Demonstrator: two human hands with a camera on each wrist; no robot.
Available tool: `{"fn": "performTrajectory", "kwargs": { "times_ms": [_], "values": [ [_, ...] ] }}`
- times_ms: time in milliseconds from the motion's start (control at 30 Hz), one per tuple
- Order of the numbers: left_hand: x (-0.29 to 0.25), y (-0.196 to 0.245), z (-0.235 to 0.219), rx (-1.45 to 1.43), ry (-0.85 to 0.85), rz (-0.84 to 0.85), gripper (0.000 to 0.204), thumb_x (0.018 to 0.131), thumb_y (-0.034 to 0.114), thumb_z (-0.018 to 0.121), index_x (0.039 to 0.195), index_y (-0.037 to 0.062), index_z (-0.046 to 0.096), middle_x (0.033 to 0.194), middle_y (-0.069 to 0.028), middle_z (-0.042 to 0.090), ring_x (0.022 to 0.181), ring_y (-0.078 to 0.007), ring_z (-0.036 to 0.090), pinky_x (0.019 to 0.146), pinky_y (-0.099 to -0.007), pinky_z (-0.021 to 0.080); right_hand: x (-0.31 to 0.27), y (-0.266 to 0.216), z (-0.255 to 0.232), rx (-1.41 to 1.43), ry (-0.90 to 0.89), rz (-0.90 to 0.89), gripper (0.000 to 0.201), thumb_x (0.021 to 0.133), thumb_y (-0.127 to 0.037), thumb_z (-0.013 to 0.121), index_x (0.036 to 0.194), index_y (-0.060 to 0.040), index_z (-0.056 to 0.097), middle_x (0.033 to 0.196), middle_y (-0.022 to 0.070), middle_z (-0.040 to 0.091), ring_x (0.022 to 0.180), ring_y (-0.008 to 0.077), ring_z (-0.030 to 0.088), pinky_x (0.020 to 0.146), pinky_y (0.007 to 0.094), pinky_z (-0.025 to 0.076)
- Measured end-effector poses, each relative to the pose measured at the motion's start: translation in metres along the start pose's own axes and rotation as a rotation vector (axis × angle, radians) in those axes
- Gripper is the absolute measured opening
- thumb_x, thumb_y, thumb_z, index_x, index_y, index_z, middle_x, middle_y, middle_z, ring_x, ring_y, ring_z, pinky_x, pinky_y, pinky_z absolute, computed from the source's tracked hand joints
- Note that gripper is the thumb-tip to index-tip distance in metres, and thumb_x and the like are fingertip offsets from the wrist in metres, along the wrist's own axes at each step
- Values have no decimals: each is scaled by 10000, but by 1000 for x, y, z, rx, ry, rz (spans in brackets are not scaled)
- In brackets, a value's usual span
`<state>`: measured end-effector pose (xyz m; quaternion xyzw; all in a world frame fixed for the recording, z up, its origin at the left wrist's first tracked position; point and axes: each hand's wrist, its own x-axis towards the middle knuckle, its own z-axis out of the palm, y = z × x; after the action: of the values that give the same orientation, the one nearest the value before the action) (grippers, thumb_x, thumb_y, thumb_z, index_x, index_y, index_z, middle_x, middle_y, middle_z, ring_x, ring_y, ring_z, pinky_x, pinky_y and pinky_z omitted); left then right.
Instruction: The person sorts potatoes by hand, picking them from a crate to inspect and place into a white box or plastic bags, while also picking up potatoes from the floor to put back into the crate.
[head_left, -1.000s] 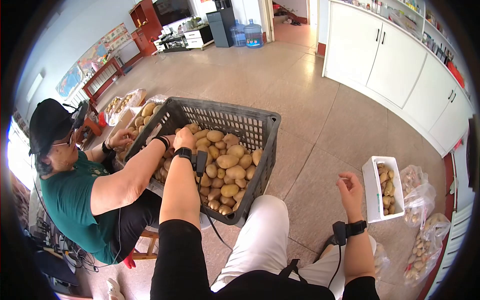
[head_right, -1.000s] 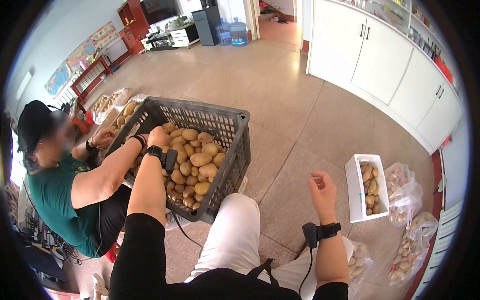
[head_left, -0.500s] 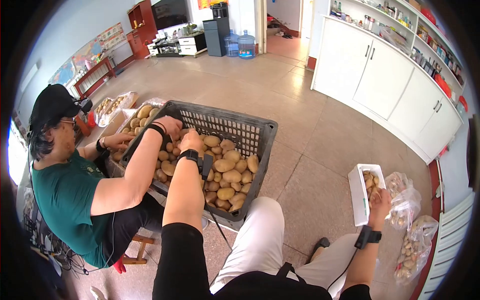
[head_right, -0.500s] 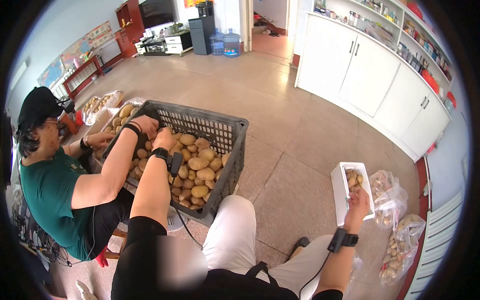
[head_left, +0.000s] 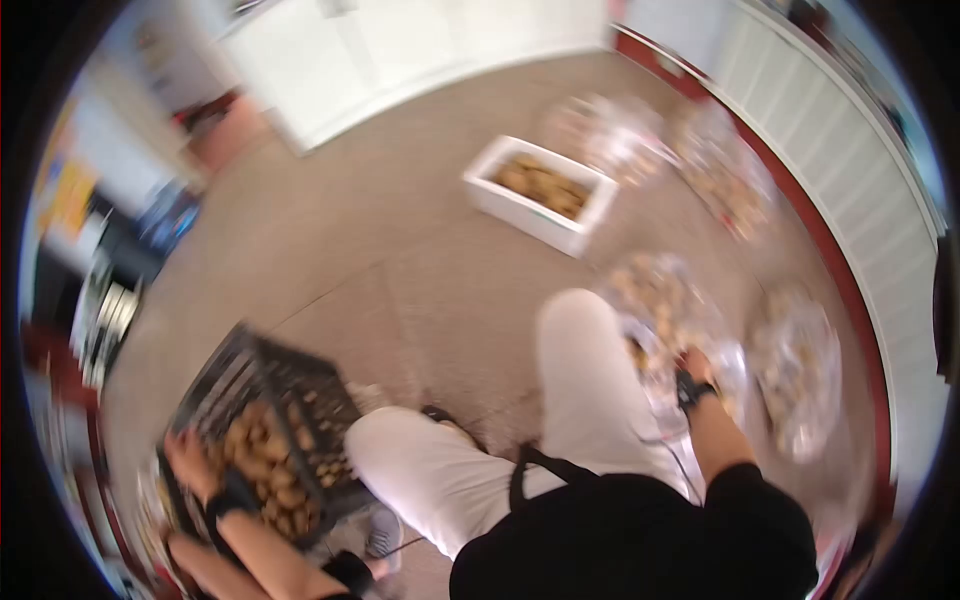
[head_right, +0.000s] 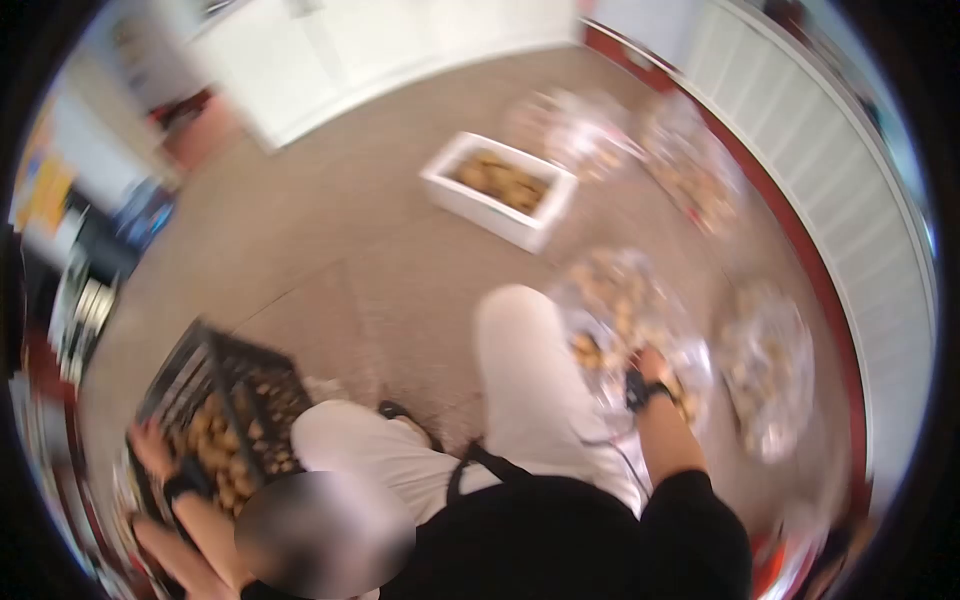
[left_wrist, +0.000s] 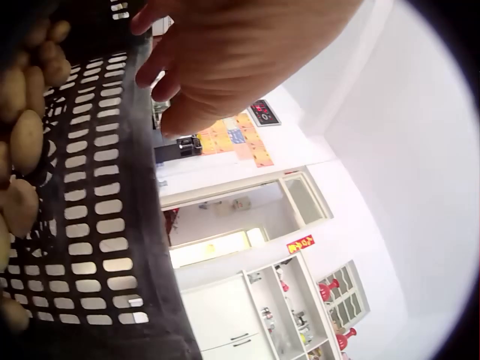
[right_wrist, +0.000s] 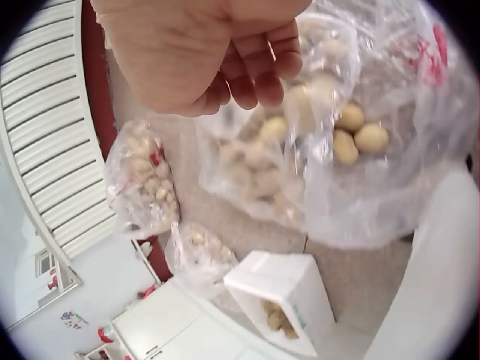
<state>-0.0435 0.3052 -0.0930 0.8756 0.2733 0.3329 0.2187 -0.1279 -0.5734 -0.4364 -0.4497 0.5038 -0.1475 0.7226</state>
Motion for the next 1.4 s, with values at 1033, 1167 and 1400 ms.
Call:
{"fn": "performTrajectory", "kwargs": {
  "times_ms": [1033,1167,1400],
  "values": [
    [-157,196,228,-187,-750,25,382,860,190,564,1164,-32,496,1079,-160,577,976,-210,559,844,-292,420,11,77,56,-1306,-360,-526,319,657,-198,577,943,-56,579,870,183,619,848,356,586,769,429,465],
    [-158,198,230,-147,-740,35,393,859,206,565,1171,-23,496,1079,-157,580,970,-214,564,837,-293,426,15,60,86,-1256,-171,-361,346,717,-254,559,1006,-65,578,946,206,614,895,359,585,794,417,460],
    [-146,189,235,-129,-783,-2,399,874,209,543,1198,-15,473,1046,-122,593,977,-198,559,849,-297,413,8,-5,107,-1550,-43,-258,324,796,-287,480,928,-33,631,888,216,627,839,364,614,744,426,485]
  ]
}}
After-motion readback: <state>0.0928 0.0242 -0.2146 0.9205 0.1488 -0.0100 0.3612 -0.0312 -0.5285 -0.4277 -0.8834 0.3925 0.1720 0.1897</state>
